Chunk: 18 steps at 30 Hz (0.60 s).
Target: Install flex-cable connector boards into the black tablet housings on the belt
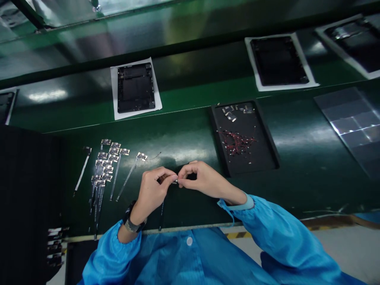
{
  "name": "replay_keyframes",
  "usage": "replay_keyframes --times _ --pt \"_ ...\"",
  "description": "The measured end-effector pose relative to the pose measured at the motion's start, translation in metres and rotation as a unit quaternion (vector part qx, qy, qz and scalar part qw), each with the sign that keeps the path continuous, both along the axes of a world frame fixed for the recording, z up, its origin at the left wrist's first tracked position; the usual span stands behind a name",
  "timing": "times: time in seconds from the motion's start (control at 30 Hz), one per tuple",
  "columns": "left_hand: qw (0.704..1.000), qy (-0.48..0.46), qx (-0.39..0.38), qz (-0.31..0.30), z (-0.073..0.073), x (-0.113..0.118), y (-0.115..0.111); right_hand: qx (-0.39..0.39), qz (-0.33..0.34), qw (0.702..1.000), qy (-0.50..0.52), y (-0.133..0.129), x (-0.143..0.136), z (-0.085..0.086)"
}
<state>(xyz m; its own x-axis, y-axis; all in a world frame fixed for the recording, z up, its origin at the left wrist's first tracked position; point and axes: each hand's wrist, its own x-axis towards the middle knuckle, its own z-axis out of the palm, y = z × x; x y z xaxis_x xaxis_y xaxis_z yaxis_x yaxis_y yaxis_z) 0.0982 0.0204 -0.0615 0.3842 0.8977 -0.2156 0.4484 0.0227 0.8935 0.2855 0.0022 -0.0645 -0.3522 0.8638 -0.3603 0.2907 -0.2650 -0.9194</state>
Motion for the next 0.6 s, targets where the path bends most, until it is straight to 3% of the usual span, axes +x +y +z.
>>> replay_keyframes --times 0.17,0.37,0.6 --pt "1.0 -0.004 0.006 0.015 0.0 0.0014 -0.0026 -0.004 -0.006 1.0 0.007 -0.0005 0.0003 -0.0019" --pt "0.992 -0.067 -0.097 0.037 -0.0013 -0.0008 0.0004 -0.026 0.002 0.998 0.052 0.0024 0.0043 0.0009" --pt "0.986 -0.096 -0.128 0.041 -0.0048 0.0001 -0.0013 -0.038 0.025 0.997 0.065 0.0061 0.0058 -0.0024"
